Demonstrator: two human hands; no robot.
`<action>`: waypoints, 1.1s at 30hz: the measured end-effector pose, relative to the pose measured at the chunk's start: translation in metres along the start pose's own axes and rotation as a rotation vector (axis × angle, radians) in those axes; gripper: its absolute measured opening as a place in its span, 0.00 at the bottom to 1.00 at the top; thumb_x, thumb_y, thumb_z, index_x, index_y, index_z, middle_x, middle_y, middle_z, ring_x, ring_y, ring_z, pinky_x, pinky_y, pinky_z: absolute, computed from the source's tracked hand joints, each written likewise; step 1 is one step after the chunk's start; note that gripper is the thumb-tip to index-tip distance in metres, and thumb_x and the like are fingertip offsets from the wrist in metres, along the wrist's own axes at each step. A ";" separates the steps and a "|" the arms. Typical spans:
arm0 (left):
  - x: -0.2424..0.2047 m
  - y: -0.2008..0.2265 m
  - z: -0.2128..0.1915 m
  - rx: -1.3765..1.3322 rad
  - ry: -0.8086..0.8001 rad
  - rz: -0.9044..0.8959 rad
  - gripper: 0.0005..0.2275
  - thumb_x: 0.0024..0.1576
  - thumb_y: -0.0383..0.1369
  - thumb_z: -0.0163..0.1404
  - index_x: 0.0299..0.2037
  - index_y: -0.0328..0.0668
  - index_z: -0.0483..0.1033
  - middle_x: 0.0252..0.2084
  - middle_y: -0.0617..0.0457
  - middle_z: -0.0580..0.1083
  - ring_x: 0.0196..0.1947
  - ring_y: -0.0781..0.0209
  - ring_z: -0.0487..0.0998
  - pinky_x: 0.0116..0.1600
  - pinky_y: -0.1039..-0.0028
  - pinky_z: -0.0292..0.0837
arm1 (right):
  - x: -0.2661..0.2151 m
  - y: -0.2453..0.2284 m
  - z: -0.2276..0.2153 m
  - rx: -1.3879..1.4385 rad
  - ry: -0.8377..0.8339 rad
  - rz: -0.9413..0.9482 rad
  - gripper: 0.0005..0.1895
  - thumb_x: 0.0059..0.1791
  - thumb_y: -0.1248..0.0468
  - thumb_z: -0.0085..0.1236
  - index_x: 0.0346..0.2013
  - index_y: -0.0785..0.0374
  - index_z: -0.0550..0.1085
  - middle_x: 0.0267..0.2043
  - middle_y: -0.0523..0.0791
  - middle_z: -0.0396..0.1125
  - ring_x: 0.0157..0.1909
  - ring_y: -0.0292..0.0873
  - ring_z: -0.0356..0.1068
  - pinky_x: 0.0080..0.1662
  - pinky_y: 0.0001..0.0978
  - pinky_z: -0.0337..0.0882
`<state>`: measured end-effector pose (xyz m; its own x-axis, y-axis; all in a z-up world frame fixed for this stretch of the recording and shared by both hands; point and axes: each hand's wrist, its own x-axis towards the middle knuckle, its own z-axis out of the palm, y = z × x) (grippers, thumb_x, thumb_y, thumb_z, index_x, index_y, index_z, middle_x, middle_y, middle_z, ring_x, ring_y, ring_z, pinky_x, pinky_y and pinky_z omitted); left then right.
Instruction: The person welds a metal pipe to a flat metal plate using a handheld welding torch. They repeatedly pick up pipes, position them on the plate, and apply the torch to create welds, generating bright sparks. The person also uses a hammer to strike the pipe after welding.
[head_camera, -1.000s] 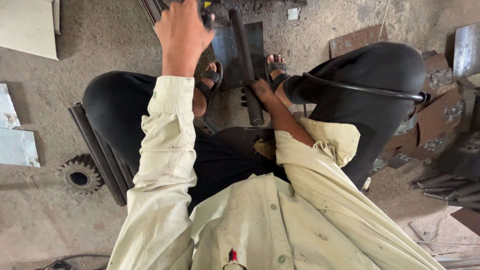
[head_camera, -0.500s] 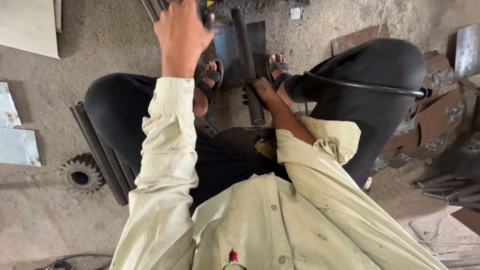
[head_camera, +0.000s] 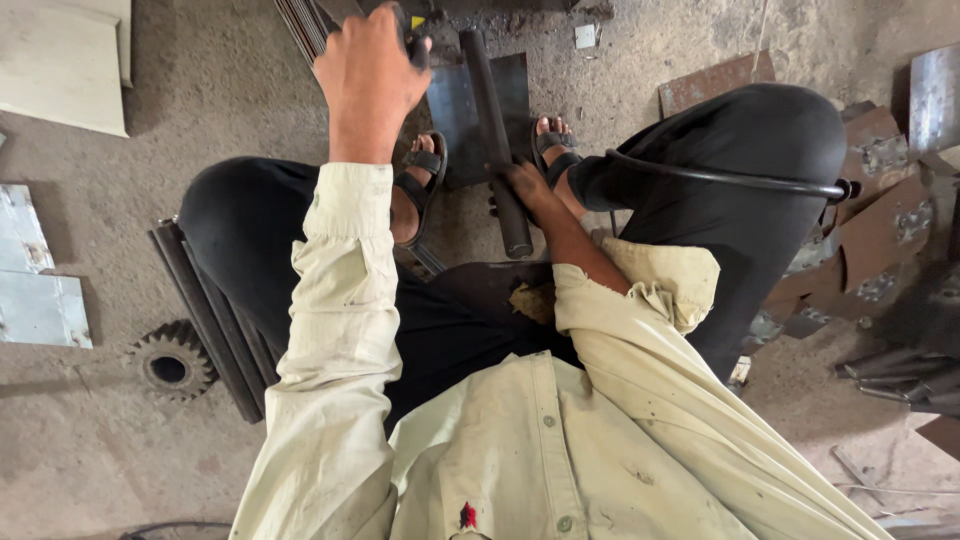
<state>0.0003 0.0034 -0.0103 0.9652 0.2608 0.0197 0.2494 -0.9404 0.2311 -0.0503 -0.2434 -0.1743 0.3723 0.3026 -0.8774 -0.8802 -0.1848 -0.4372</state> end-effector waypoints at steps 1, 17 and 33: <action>0.000 0.001 -0.002 -0.009 -0.017 -0.014 0.18 0.53 0.47 0.64 0.41 0.40 0.80 0.34 0.40 0.79 0.34 0.39 0.83 0.34 0.52 0.78 | 0.000 0.001 0.000 0.000 -0.003 -0.009 0.27 0.45 0.53 0.63 0.53 0.62 0.69 0.37 0.48 0.67 0.34 0.49 0.73 0.36 0.46 0.78; 0.001 0.011 -0.023 -0.041 -0.161 -0.118 0.16 0.56 0.46 0.60 0.44 0.44 0.80 0.36 0.42 0.80 0.38 0.39 0.82 0.40 0.52 0.78 | 0.073 0.013 -0.009 -0.152 0.000 -0.358 0.16 0.47 0.70 0.55 0.50 0.68 0.71 0.30 0.50 0.70 0.23 0.46 0.72 0.25 0.41 0.76; -0.004 0.024 -0.012 -0.053 -0.149 -0.102 0.17 0.55 0.47 0.60 0.43 0.43 0.78 0.38 0.41 0.80 0.40 0.37 0.81 0.41 0.50 0.77 | 0.064 0.025 -0.002 -0.317 0.151 -0.166 0.32 0.44 0.67 0.61 0.62 0.60 0.61 0.35 0.52 0.70 0.25 0.48 0.71 0.27 0.43 0.74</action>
<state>0.0015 -0.0174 0.0070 0.9370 0.3157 -0.1496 0.3462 -0.8967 0.2758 -0.0485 -0.2306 -0.2416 0.5621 0.2160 -0.7984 -0.6786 -0.4315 -0.5944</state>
